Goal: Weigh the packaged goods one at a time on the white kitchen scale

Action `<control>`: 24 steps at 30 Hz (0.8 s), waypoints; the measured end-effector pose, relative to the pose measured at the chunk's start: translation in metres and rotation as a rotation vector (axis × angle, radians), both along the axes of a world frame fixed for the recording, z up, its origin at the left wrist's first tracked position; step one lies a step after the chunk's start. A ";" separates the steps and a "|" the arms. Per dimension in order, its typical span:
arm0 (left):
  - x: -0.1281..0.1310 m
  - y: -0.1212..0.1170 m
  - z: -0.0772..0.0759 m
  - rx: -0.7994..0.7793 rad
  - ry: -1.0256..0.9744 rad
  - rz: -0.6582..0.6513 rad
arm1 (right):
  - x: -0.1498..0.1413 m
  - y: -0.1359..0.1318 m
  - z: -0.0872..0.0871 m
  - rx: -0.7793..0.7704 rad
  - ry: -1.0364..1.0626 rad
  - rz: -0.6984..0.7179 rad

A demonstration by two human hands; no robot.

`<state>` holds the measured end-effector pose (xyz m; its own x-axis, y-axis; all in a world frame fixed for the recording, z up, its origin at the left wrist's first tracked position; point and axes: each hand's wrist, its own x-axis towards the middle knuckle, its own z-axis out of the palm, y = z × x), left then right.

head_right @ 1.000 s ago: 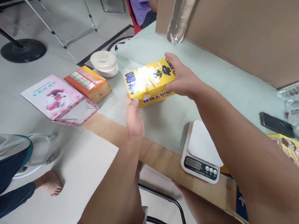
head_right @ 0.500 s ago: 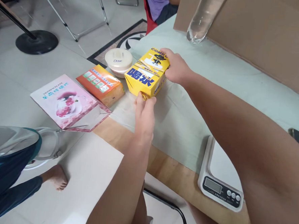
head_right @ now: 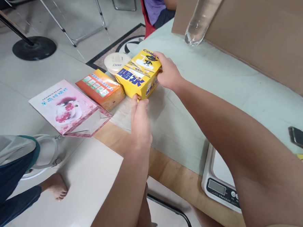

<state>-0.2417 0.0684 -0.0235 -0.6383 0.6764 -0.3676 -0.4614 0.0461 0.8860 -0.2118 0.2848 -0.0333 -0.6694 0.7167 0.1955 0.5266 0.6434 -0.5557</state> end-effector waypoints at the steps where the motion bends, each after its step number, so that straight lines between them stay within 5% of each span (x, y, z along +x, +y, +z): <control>1: -0.001 0.000 -0.001 0.017 0.003 0.000 | -0.002 -0.002 0.000 -0.003 0.003 -0.025; 7: -0.002 -0.001 -0.001 0.053 0.003 -0.026 | -0.005 -0.011 -0.005 -0.021 0.009 -0.114; 24: -0.003 -0.001 0.005 0.027 -0.062 0.099 | 0.016 -0.017 -0.006 0.016 -0.014 0.013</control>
